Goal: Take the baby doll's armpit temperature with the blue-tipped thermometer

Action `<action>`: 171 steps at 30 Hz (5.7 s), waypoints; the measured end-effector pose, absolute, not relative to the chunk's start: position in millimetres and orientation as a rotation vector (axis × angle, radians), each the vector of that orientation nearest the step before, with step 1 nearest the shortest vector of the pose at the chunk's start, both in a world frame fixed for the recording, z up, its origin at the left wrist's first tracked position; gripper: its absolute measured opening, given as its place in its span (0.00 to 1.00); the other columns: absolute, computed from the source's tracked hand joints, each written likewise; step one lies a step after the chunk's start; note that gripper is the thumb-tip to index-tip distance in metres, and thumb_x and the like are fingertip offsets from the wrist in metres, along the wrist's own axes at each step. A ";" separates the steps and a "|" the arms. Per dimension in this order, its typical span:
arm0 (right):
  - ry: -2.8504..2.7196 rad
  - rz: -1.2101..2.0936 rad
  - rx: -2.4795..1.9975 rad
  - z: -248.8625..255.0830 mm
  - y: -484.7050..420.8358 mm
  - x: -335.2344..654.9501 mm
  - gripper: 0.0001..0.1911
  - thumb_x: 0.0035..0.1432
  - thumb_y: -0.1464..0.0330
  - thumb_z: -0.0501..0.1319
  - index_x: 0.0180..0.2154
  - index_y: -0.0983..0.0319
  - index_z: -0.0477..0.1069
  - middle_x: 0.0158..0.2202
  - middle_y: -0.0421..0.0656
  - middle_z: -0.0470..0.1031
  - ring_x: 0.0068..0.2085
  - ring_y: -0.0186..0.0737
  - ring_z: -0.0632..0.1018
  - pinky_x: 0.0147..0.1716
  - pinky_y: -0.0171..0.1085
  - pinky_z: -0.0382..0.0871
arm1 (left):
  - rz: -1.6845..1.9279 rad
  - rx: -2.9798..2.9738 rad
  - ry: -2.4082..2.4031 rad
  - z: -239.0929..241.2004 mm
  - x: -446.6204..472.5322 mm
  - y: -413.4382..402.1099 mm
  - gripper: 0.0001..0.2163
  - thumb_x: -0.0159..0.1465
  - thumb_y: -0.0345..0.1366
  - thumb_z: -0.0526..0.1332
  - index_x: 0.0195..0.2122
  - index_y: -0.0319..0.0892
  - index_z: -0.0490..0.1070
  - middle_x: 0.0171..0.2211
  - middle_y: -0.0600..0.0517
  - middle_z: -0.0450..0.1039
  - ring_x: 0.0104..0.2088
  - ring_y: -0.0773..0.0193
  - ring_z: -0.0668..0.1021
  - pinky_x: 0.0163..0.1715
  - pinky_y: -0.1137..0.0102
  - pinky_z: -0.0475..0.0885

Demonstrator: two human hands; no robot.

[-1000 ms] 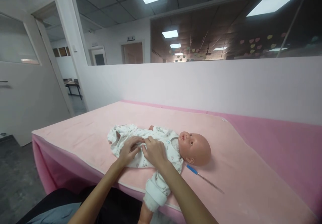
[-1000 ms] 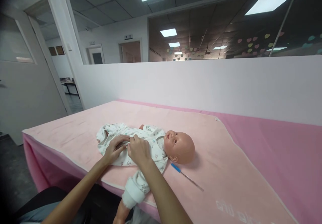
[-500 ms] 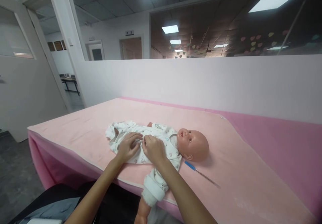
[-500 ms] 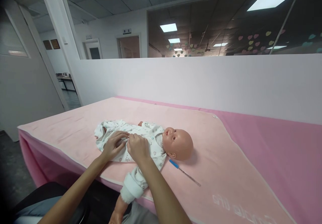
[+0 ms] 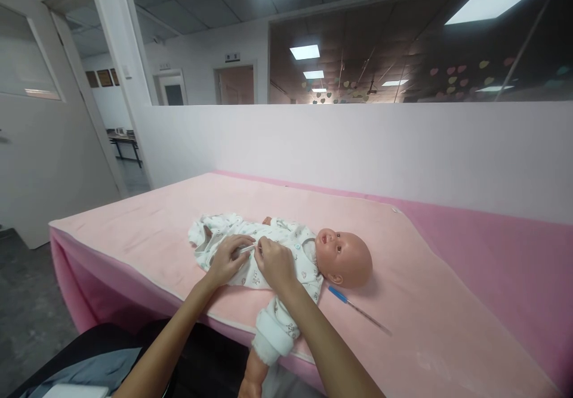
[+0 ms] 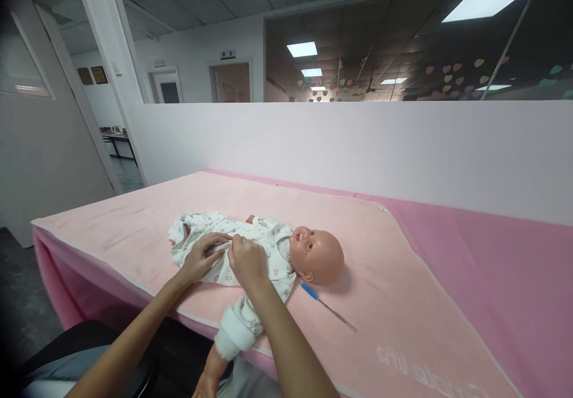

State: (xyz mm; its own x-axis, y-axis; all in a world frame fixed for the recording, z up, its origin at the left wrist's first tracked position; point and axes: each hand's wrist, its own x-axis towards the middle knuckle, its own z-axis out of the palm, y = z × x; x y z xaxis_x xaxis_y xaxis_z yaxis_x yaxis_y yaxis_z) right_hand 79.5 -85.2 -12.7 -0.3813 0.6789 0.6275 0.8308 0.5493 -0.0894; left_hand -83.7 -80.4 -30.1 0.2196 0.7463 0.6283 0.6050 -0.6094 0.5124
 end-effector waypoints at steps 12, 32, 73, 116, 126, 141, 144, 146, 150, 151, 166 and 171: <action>-2.207 -0.304 -1.231 -13.3 -83.8 80.0 0.08 0.61 0.67 0.48 0.35 0.60 0.64 0.30 0.40 0.73 0.29 0.34 0.73 0.22 0.33 0.53 | 1.359 2.324 1.323 -32.3 -84.4 -78.0 0.08 0.55 0.31 0.55 0.34 0.44 0.71 0.41 0.50 0.73 0.44 0.57 0.72 0.46 0.63 0.64; -2.163 -0.301 -1.235 -12.9 -85.0 79.2 0.07 0.61 0.68 0.48 0.34 0.59 0.63 0.30 0.39 0.73 0.28 0.34 0.72 0.22 0.33 0.50 | 1.359 2.051 1.164 -32.6 -95.1 -72.2 0.09 0.58 0.40 0.60 0.34 0.44 0.76 0.45 0.47 0.71 0.47 0.55 0.71 0.46 0.64 0.66; -1.686 -0.255 -1.846 -38.0 -199.0 242.3 0.11 0.54 0.68 0.53 0.38 0.62 0.70 0.35 0.48 0.75 0.36 0.46 0.74 0.33 0.39 0.64 | 0.996 2.306 1.270 38.4 -71.5 -27.4 0.09 0.55 0.40 0.58 0.33 0.46 0.76 0.34 0.52 0.76 0.24 0.65 0.74 0.25 0.72 0.66; -1.481 0.656 -1.487 62.9 -176.8 277.3 0.26 0.52 0.52 0.55 0.12 0.61 0.55 0.10 0.34 0.50 0.15 0.27 0.54 0.17 0.32 0.45 | 0.787 1.945 0.678 13.3 5.9 -15.7 0.09 0.51 0.41 0.64 0.30 0.43 0.78 0.41 0.47 0.74 0.43 0.55 0.74 0.41 0.66 0.67; -1.747 -0.477 -1.986 -26.9 -189.0 307.2 0.22 0.60 0.59 0.47 0.17 0.60 0.63 0.20 0.42 0.68 0.24 0.36 0.69 0.21 0.32 0.53 | 0.639 1.988 0.630 15.6 0.9 -17.3 0.07 0.50 0.37 0.64 0.29 0.41 0.76 0.46 0.46 0.70 0.47 0.55 0.71 0.46 0.65 0.64; -1.833 -0.255 -0.991 13.3 -94.6 138.1 0.12 0.53 0.77 0.48 0.36 0.62 0.66 0.35 0.44 0.70 0.38 0.39 0.70 0.38 0.38 0.64 | 0.807 1.874 0.641 14.2 4.8 -27.6 0.05 0.51 0.30 0.58 0.27 0.37 0.72 0.28 0.52 0.72 0.33 0.62 0.72 0.35 0.70 0.66; -1.658 -0.090 -0.989 -0.4 -76.8 124.7 0.16 0.48 0.80 0.47 0.37 0.62 0.65 0.36 0.45 0.69 0.39 0.40 0.70 0.38 0.39 0.66 | 0.816 1.838 0.599 11.7 6.1 -23.7 0.05 0.49 0.29 0.58 0.26 0.37 0.73 0.26 0.53 0.72 0.30 0.64 0.72 0.34 0.70 0.66; -1.626 -0.024 -0.954 -8.4 -72.9 124.3 0.18 0.44 0.80 0.47 0.37 0.62 0.65 0.37 0.46 0.69 0.40 0.41 0.69 0.39 0.39 0.66 | 0.807 1.821 0.581 10.7 6.4 -21.4 0.06 0.49 0.29 0.59 0.28 0.36 0.74 0.26 0.53 0.73 0.30 0.64 0.73 0.34 0.70 0.66; -1.671 0.045 -0.891 -15.5 -74.8 129.0 0.23 0.40 0.81 0.48 0.40 0.62 0.64 0.40 0.46 0.68 0.43 0.42 0.69 0.43 0.41 0.66 | 0.789 1.795 0.609 10.0 5.4 -19.3 0.08 0.50 0.30 0.61 0.31 0.35 0.75 0.27 0.51 0.75 0.32 0.62 0.74 0.35 0.70 0.65; -1.669 0.055 -0.892 -16.1 -75.3 129.6 0.23 0.40 0.82 0.48 0.40 0.62 0.64 0.40 0.46 0.68 0.43 0.42 0.69 0.43 0.41 0.66 | 0.784 1.791 0.621 10.1 4.9 -19.2 0.08 0.50 0.30 0.61 0.32 0.35 0.75 0.27 0.51 0.75 0.32 0.62 0.74 0.36 0.70 0.65; -1.640 0.060 -0.882 -18.1 -78.9 127.7 0.23 0.49 0.82 0.46 0.45 0.60 0.63 0.43 0.45 0.67 0.47 0.41 0.68 0.47 0.42 0.65 | 0.838 1.804 0.579 9.2 6.8 -15.9 0.10 0.49 0.28 0.56 0.32 0.38 0.74 0.31 0.53 0.75 0.35 0.62 0.73 0.39 0.69 0.65; -1.622 0.029 -0.920 -18.8 -77.3 126.3 0.22 0.50 0.82 0.45 0.44 0.61 0.64 0.44 0.46 0.67 0.46 0.40 0.69 0.46 0.42 0.66 | 0.844 1.790 0.622 14.9 5.8 -22.0 0.08 0.50 0.31 0.58 0.31 0.38 0.74 0.30 0.53 0.74 0.35 0.62 0.72 0.40 0.69 0.64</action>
